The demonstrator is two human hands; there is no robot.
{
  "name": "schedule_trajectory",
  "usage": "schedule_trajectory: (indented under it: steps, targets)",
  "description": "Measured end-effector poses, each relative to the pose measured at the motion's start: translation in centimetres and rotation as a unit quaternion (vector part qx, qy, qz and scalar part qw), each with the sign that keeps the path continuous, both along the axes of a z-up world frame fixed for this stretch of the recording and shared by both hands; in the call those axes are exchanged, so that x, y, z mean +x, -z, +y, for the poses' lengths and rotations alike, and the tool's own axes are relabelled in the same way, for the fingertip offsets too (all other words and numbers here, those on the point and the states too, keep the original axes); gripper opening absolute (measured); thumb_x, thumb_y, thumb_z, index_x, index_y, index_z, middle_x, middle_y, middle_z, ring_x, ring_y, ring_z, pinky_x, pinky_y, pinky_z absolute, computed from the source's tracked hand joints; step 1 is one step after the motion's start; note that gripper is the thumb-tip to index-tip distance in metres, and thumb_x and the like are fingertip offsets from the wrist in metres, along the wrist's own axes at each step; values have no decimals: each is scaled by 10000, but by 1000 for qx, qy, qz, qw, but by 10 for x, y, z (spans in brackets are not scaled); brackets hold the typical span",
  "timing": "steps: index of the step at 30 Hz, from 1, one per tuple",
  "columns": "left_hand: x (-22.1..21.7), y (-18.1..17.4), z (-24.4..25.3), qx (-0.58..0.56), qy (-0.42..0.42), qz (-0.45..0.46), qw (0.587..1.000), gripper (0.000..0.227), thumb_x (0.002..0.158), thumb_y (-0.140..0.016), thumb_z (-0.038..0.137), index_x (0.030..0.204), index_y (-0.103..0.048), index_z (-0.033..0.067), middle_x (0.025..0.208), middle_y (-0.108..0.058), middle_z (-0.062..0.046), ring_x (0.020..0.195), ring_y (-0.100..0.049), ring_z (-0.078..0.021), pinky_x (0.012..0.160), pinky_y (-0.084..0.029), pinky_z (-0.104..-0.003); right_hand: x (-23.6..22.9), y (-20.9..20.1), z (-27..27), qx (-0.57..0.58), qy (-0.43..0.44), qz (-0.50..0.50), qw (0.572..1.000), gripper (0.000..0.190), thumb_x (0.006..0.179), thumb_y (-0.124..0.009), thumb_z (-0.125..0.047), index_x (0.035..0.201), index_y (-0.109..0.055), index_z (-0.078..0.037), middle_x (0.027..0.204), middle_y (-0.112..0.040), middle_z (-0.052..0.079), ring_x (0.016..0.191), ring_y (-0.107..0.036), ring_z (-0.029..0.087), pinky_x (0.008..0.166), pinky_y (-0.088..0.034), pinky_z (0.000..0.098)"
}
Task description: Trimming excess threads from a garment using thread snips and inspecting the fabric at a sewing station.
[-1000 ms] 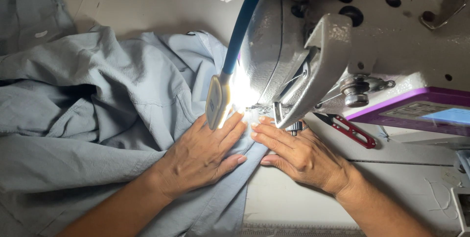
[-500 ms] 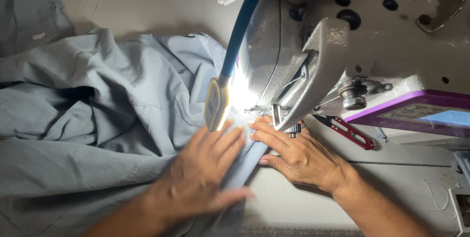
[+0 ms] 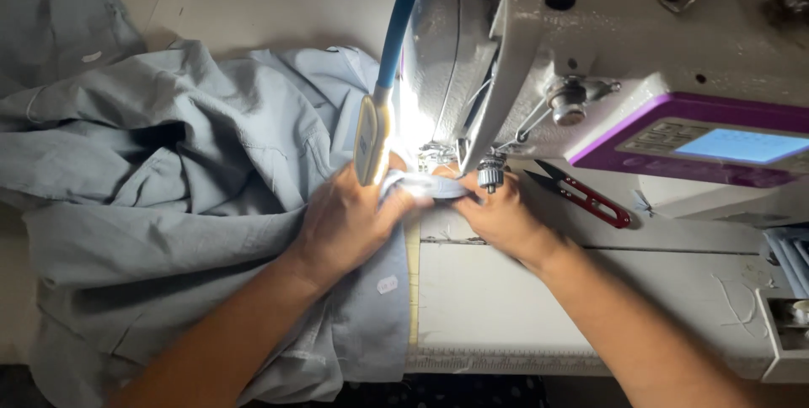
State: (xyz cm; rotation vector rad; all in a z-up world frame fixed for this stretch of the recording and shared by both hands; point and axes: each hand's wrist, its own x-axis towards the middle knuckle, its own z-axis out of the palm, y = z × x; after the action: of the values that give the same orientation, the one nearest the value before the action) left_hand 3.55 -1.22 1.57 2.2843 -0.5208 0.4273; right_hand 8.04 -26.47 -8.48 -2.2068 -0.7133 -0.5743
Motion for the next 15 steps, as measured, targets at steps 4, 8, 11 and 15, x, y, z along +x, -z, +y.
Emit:
schedule_trajectory:
  steps: [4,8,11,15]
  targets:
    - [2,17,1,85,-3,-26,996,867,543,-940,543,1247,-613,154,752,-666,-121,731,-740,-387,639,-587,-467,-19,-52,43,36,137,151,978,158,727,-869,-237,861,-792,-203,707,-745,65,744,-762,270,636,-567,411]
    - [25,7,3,-40,-86,158,983,292,839,-795,296,955,-657,67,711,-681,-186,740,-733,-388,624,-550,-468,-18,-70,45,65,150,263,951,225,751,-880,-260,888,-784,-109,771,-762,149,793,-774,312,700,-576,430]
    - [34,-4,2,-40,-69,241,967,229,811,-717,256,931,-692,63,769,-729,-157,761,-745,-328,683,-563,-421,-9,-51,24,17,132,289,948,279,797,-859,-336,972,-806,-126,847,-771,159,889,-763,337,749,-578,445]
    - [41,-18,1,-18,-54,346,937,345,787,-647,296,1005,-737,45,877,-765,-178,849,-756,-339,745,-551,-446,-30,-118,61,-38,87,325,941,700,711,-900,-527,1171,-755,-19,1069,-760,254,1105,-710,412,929,-556,491]
